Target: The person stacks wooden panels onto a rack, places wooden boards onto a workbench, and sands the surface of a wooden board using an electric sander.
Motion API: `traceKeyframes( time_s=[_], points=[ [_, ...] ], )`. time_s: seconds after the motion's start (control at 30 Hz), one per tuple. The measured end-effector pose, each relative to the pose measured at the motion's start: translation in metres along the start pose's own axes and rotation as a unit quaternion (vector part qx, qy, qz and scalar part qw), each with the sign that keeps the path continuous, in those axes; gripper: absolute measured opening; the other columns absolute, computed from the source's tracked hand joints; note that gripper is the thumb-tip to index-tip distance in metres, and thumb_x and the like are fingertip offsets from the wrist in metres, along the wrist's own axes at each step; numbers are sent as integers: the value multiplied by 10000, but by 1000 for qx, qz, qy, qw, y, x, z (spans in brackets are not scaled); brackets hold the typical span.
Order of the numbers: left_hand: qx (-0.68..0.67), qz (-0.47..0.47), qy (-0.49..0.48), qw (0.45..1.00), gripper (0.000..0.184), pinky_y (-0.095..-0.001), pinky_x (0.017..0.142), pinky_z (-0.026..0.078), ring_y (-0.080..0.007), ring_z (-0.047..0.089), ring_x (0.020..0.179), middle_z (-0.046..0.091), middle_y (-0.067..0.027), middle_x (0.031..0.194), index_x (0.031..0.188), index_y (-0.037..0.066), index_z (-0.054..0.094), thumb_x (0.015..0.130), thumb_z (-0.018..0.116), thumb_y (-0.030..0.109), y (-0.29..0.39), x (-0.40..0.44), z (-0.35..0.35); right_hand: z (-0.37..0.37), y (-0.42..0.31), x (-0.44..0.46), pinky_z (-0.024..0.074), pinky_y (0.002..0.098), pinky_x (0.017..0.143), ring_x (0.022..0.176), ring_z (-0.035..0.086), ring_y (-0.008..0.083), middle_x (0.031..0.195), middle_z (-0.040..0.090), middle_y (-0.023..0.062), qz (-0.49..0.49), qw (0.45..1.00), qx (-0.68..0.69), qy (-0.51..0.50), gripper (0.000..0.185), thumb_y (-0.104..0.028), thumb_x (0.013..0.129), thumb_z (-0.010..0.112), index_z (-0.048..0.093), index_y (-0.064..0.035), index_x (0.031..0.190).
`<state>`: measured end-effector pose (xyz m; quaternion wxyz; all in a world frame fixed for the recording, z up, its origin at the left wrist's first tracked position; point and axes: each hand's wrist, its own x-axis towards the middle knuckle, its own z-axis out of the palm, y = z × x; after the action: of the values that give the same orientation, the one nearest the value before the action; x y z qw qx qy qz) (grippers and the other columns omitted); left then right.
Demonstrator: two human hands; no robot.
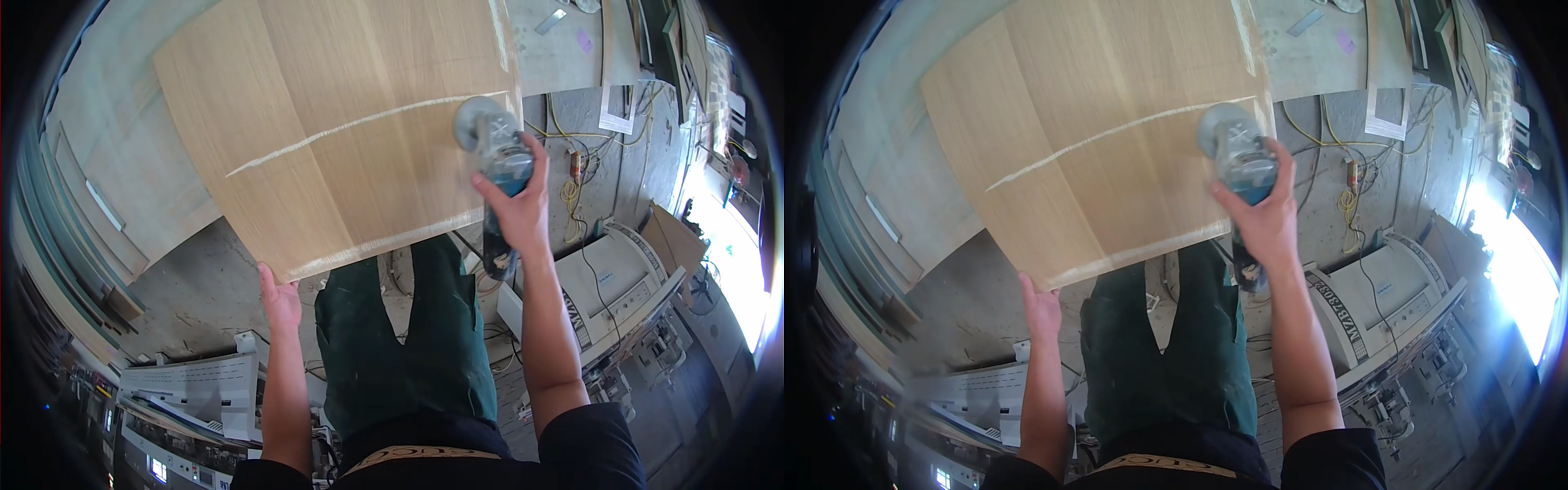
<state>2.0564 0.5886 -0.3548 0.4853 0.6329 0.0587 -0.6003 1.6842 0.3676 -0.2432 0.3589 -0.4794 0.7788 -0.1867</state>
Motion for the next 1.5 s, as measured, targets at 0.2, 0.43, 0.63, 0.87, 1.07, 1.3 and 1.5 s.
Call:
traceKeyframes(
  time_s=[0.2,0.43,0.63,0.87,1.07,1.3,1.5],
  points=[
    [-6,-2,-1,1000,738,-466,1216,242,-226,329,1495,354,-27,1634,1600,125,280,1041,465,569,-1,1,1,36,-38,-27,497,425,1007,1192,631,340,1288,618,195,39,994,13,-101,882,-219,749,887,389,-123,1471],
    [-34,7,16,999,684,-496,1174,318,-239,456,1406,487,-52,1525,1520,87,407,1015,574,517,0,1,3,83,-62,-53,541,465,940,1162,654,412,1272,638,214,-11,984,-6,-178,877,-211,752,874,371,-144,1468],
    [-8,-10,12,1000,755,-477,1213,251,-240,354,1486,393,-54,1607,1581,108,311,1020,520,566,-1,1,0,104,-79,-62,536,469,970,1173,647,410,1286,634,206,-50,973,-10,-226,875,-209,744,878,385,-149,1463],
    [-56,9,37,998,567,-474,1143,339,-217,529,1327,584,-59,1425,1407,79,520,1023,576,492,-3,2,0,66,-52,-47,518,417,977,1140,644,309,1272,616,180,37,990,1,-134,888,-205,744,887,394,-138,1479],
    [-48,4,21,999,590,-462,1176,335,-240,478,1395,515,-66,1503,1485,90,447,1046,537,473,-8,2,-8,75,-56,-50,483,392,998,1144,598,264,1291,580,163,13,996,10,-92,882,-175,752,881,394,-101,1484],
    [-42,6,68,997,418,-276,807,457,-84,629,965,697,7,1115,1194,104,656,1031,582,481,-1,1,5,158,-112,-92,528,450,969,1154,658,385,1294,628,208,-67,973,-27,-220,882,-167,739,886,389,-128,1466],
    [-28,-25,55,998,416,-299,812,392,-63,575,954,663,46,1082,1196,145,629,1016,589,518,-9,2,-3,199,-143,-109,531,473,972,1174,647,404,1315,620,196,-115,952,-38,-280,885,-175,738,883,381,-135,1465]
  ],
)
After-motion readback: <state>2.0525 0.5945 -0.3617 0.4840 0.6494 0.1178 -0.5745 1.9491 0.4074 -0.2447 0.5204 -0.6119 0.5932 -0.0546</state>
